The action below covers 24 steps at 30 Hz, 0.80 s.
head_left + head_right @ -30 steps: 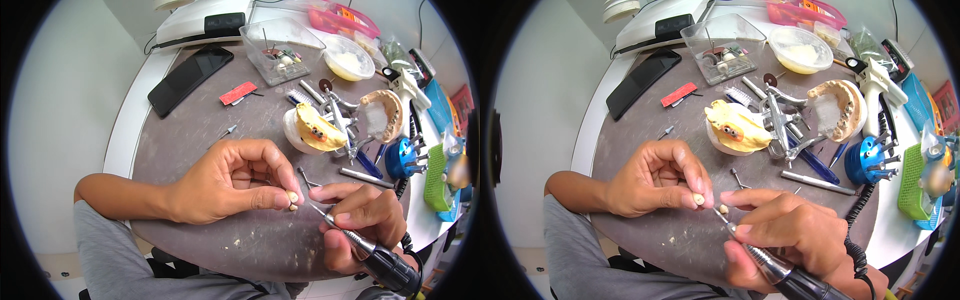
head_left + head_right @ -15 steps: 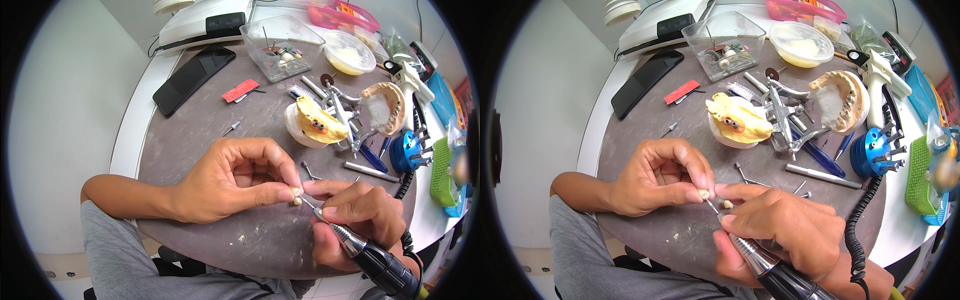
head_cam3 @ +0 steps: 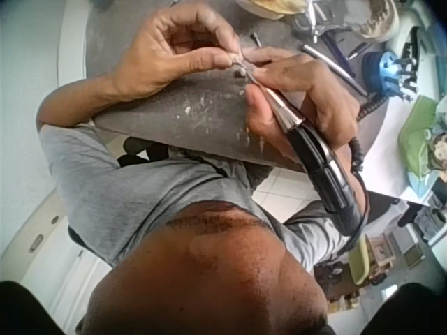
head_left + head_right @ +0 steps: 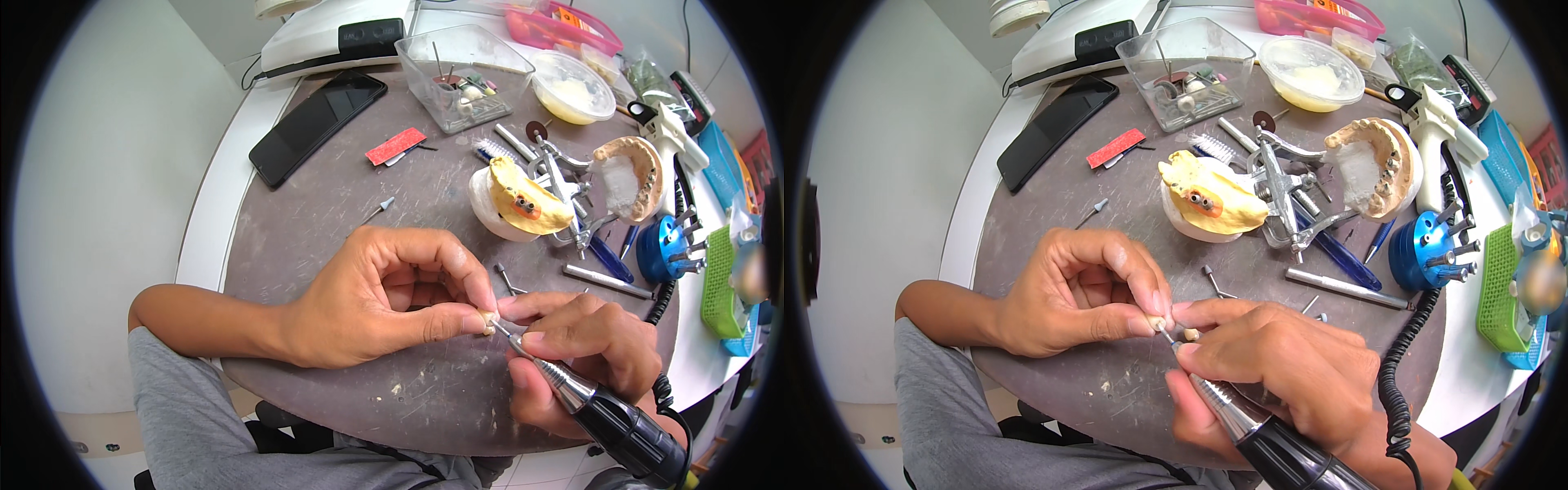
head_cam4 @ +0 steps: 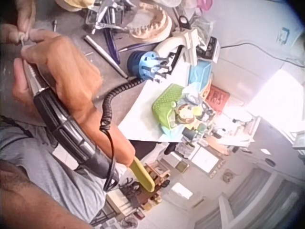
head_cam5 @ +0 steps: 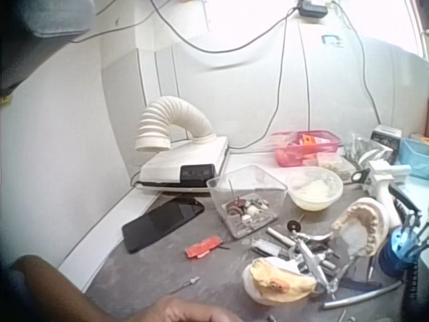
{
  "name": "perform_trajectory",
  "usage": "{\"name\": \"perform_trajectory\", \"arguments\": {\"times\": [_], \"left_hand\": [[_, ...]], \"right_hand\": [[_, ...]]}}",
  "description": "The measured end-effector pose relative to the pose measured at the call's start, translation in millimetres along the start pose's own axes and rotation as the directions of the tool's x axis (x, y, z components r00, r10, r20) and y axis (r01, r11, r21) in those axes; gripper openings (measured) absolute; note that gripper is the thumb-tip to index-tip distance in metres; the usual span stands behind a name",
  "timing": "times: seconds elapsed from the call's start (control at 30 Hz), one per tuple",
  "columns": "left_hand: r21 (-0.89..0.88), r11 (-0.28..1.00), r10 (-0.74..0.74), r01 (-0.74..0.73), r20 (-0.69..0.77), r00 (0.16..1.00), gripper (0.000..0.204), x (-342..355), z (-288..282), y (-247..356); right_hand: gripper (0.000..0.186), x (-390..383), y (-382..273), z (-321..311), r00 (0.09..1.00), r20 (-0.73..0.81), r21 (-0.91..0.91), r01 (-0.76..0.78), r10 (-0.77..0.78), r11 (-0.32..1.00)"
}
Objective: The person uses a rotary tool to sand a dental crown by hand, periodically testing the fit on a dental model and picking up small prosthetic components.
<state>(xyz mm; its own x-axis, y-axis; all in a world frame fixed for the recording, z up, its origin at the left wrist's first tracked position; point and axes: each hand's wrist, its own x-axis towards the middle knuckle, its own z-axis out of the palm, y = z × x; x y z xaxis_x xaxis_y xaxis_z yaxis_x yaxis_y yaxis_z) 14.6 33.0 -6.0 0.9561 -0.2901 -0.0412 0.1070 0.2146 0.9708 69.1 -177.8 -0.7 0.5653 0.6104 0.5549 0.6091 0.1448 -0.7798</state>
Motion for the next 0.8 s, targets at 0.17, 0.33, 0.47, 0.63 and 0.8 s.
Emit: {"name": "perform_trajectory", "arguments": {"times": [0.17,0.33,0.47,0.63,0.8], "left_hand": [[0.019,1.0,-0.005,0.005,0.007,1.0,0.014,0.7,-0.2,-0.5],[0.036,0.999,0.004,-0.004,-0.007,1.0,0.014,-0.3,0.9,-1.2],[0.05,0.999,0.019,-0.018,-0.012,1.0,0.013,0.1,2.4,-1.5],[0.043,0.999,0.032,-0.032,-0.014,0.999,0.013,-0.5,2.7,-2.8],[0.039,0.999,0.039,-0.038,-0.004,0.999,0.013,-0.1,3.1,-3.4]], "right_hand": [[0.025,1.3,-2.4,-1.1,0.999,0.022,-0.072,-0.035,0.037,0.997],[0.023,-0.8,-2.7,-2.6,0.996,0.022,-0.016,-0.081,0.081,0.997],[0.023,-2.0,-3.9,-2.6,0.995,0.023,-0.044,-0.094,0.095,0.995],[0.026,-1.5,-6.0,-5.9,0.989,0.09,-0.058,-0.116,0.121,0.992],[0.026,-1.9,-5.5,-6.7,0.99,0.086,-0.066,-0.11,0.116,0.992]]}}
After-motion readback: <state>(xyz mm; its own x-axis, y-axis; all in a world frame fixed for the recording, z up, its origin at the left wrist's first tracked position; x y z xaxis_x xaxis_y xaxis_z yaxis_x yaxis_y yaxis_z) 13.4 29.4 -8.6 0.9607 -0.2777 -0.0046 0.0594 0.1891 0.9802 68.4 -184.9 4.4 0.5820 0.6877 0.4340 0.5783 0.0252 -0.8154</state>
